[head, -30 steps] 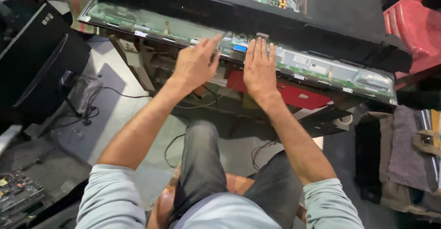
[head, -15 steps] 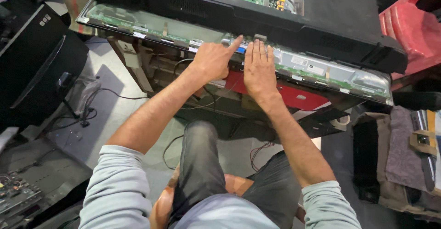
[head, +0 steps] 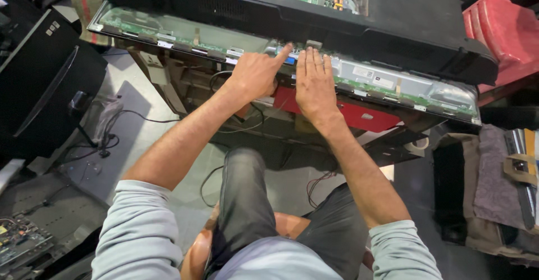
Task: The person sits at a workbench and repairs a television. They remove the back cover, handle the internal main board and cables, reconnect connectors along the board, then reposition and press the back cover back onto the TV.
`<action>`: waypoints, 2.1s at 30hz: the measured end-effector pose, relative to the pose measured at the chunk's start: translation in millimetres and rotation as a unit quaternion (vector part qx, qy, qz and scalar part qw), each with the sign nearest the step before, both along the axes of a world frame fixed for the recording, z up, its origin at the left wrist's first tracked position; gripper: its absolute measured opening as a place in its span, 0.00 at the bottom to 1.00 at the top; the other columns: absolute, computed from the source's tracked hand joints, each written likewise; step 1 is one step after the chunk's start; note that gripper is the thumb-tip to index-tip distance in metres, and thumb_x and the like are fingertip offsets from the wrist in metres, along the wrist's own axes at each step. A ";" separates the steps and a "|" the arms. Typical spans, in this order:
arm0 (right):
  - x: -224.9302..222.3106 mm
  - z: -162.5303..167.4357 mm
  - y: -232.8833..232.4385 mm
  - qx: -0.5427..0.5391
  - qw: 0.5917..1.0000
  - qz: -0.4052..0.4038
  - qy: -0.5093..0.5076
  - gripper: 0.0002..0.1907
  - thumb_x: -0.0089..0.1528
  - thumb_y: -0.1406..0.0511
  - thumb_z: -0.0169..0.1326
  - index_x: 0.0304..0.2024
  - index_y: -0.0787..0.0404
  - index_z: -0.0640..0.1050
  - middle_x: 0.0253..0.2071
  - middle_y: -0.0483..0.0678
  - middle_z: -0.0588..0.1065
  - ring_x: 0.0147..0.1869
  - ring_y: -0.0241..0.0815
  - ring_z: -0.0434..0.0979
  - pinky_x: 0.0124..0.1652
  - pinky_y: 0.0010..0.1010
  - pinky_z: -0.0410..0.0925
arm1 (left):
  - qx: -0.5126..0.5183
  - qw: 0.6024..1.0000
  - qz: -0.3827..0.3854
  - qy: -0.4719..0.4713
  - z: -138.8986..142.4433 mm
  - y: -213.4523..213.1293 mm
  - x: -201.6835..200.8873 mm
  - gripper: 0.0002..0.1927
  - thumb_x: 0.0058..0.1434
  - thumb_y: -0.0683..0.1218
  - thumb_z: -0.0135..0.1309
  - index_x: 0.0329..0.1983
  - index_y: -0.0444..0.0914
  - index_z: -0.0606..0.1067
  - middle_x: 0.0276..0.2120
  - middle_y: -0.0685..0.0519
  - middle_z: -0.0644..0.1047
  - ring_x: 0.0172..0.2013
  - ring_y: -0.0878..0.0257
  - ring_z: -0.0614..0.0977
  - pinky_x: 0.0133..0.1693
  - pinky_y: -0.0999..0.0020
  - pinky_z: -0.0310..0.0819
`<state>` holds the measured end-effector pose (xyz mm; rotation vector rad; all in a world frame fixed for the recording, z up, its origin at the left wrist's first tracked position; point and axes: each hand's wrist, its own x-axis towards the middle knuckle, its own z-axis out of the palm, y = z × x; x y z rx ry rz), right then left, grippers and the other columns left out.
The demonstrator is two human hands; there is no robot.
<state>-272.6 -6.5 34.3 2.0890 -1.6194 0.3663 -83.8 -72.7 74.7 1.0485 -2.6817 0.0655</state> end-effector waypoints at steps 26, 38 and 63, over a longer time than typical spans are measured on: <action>3.8 6.7 2.8 0.004 1.000 0.000 -0.021 0.28 0.64 0.68 0.45 0.66 0.76 0.68 0.68 0.69 0.67 0.75 0.62 0.64 0.71 0.53 0.52 | 0.063 0.997 0.027 0.030 3.9 7.9 2.5 0.53 0.54 0.54 0.66 0.75 0.33 0.51 0.29 0.40 0.81 0.32 0.41 0.83 0.35 0.49 0.77; 0.6 1.4 1.8 0.002 1.000 0.002 -0.021 0.29 0.63 0.69 0.45 0.67 0.75 0.68 0.69 0.68 0.67 0.75 0.61 0.63 0.72 0.53 0.52 | 0.007 0.995 -0.016 0.095 -11.3 5.8 8.6 0.49 0.56 0.52 0.66 0.74 0.31 0.55 0.28 0.43 0.81 0.29 0.43 0.83 0.31 0.50 0.76; 35.3 7.0 -13.6 0.015 0.996 0.072 -0.060 0.33 0.62 0.68 0.48 0.70 0.71 0.63 0.71 0.63 0.65 0.76 0.56 0.61 0.71 0.56 0.49 | -0.015 0.982 -0.028 0.187 -50.1 6.8 18.1 0.45 0.57 0.49 0.61 0.73 0.28 0.57 0.32 0.43 0.80 0.28 0.48 0.82 0.31 0.54 0.77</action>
